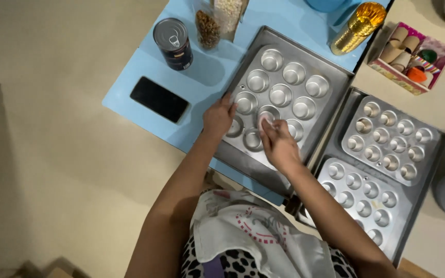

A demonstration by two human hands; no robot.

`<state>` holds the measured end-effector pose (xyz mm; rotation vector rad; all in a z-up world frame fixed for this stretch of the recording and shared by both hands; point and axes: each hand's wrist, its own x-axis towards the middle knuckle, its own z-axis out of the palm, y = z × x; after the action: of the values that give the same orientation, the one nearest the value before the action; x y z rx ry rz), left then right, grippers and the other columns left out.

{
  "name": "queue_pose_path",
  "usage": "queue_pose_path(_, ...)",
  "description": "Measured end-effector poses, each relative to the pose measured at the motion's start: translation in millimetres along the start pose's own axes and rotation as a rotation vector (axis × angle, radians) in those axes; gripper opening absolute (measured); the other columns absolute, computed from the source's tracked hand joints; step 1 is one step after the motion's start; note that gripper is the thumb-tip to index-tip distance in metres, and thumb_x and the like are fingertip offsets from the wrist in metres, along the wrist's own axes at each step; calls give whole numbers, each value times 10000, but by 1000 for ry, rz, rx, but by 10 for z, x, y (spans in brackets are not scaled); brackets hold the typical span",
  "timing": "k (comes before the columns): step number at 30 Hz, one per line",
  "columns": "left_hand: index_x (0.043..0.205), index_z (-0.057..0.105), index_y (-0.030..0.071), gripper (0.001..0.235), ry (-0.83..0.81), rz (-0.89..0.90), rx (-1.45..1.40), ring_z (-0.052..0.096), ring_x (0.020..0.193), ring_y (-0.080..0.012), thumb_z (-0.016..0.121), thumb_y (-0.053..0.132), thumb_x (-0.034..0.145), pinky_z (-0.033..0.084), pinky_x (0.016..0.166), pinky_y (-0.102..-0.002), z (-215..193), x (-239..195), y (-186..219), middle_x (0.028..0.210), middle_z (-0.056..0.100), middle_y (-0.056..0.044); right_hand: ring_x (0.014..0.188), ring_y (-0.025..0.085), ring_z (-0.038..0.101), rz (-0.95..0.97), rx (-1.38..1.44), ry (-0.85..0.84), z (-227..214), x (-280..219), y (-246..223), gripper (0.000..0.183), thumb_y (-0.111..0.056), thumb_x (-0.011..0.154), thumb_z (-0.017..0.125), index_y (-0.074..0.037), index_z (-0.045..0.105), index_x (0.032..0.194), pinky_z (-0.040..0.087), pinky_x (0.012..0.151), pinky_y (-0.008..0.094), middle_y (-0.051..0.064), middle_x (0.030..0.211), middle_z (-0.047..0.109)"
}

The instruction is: Placing cupcake liners into a muffin tin and pouring chocolate batter into them.

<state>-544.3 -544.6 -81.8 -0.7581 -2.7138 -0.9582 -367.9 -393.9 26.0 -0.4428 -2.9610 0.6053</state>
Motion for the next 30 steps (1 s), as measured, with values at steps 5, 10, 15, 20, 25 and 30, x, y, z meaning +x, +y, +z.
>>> queue_pose_path(5, 1302, 662, 207, 372, 121, 144, 230, 702, 548, -186, 518, 417, 1032, 566, 504, -351, 100, 26, -131, 728, 733, -19, 760, 309, 709, -277, -340, 244, 592, 97, -370, 383, -289, 962, 561, -234, 705, 1313, 550, 613, 436, 84, 1154, 598)
queue_pose_path(10, 1304, 679, 169, 386, 108, 199, 240, 690, 501, -172, 553, 384, 1010, 561, 463, -319, -38, 119, -97, 677, 719, -11, 574, 322, 636, -128, -493, 367, 641, 387, -290, 393, -290, 959, 593, -168, 689, 1320, 509, 535, 456, 125, 1053, 619)
queue_pose_path(15, 1468, 548, 154, 459, -10, 133, 79, 747, 606, -218, 531, 300, 1032, 602, 551, -353, -146, 112, -48, 784, 755, -54, 792, 367, 660, -219, -474, 348, 813, -17, -682, 418, -220, 939, 529, -187, 680, 1328, 468, 635, 438, 151, 999, 598)
queue_pose_path(20, 1416, 613, 161, 446, 90, 209, 169, 709, 522, -175, 554, 346, 1014, 576, 505, -307, -69, 111, -105, 680, 710, -6, 748, 331, 619, -154, -572, 473, 590, 573, -461, 447, -188, 922, 533, -125, 661, 1345, 447, 654, 437, 141, 954, 584)
queue_pose_path(25, 1429, 602, 170, 455, 87, 208, 183, 709, 530, -153, 551, 356, 1018, 574, 515, -289, -77, 153, -84, 692, 714, 5, 826, 332, 635, -162, -524, 470, 520, 1238, -190, 432, -171, 881, 578, -117, 696, 1293, 445, 657, 439, 135, 1078, 596)
queue_pose_path(30, 1366, 658, 170, 400, 110, 231, 176, 697, 496, -164, 580, 332, 1009, 554, 472, -290, -130, 207, -95, 660, 703, 0, 860, 314, 648, -168, -545, 433, 403, 765, -53, 442, -174, 888, 564, -174, 698, 1309, 454, 714, 407, 113, 1121, 599)
